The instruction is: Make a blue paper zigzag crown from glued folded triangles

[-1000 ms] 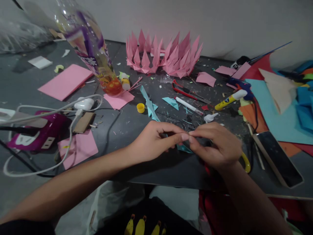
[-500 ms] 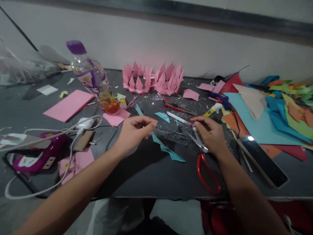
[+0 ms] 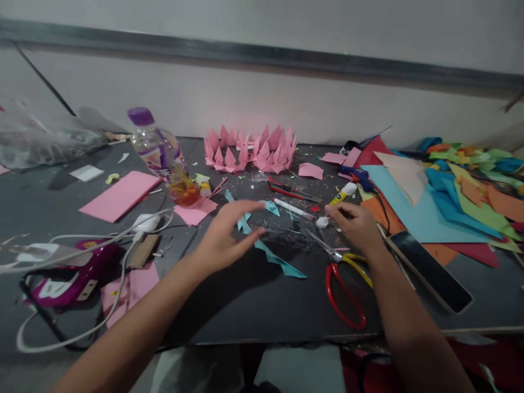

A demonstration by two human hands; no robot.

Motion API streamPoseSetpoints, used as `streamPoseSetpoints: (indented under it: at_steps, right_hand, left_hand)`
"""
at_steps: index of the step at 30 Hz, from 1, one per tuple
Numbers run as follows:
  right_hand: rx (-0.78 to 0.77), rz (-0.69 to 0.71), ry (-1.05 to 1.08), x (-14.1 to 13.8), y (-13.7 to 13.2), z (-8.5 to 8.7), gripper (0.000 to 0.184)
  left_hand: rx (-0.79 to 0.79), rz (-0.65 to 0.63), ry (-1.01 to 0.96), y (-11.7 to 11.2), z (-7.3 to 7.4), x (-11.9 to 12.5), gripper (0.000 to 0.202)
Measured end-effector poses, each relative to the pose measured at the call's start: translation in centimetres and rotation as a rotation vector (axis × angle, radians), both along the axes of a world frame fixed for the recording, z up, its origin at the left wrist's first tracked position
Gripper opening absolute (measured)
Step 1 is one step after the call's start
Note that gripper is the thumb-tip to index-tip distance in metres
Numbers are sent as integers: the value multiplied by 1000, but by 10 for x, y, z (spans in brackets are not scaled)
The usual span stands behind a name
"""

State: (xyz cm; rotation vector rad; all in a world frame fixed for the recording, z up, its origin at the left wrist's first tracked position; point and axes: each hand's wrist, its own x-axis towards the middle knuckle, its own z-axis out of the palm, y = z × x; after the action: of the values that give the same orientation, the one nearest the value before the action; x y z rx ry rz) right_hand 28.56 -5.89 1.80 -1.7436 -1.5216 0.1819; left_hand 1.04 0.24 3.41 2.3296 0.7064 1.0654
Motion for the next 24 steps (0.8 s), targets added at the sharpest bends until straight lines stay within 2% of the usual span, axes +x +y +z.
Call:
streamPoseSetpoints:
  at_steps: [3,7,10,14,17,20,24]
  right_hand:
    - [-45,-217,-117,15,3,-4,38]
    - [-179,-426,-155,34,13,-21,29]
    - [-162,-421,-157,42,20,-31,33]
    - [-147,-342,-152,45,26,-36,26]
    - [-127,-310,-116,42,26,-34,21]
    - [-61,-309,-66,36,23,-28,25]
    - [35,-292,-5,29,20,-22,30]
  left_hand:
    - [160,-277,317,-4,-6,3,27]
    - [295,-314,585,-9,-21,12,17]
    - [339,-291,666,-10,-28,16,14]
    - [324,-259,672,-9,-24,15,18]
    - [266,-209,624,-10,-16,12,18]
    - [229,-171,597,-12,-9,10,20]
    - [217,-213,566,-14,-12,10,23]
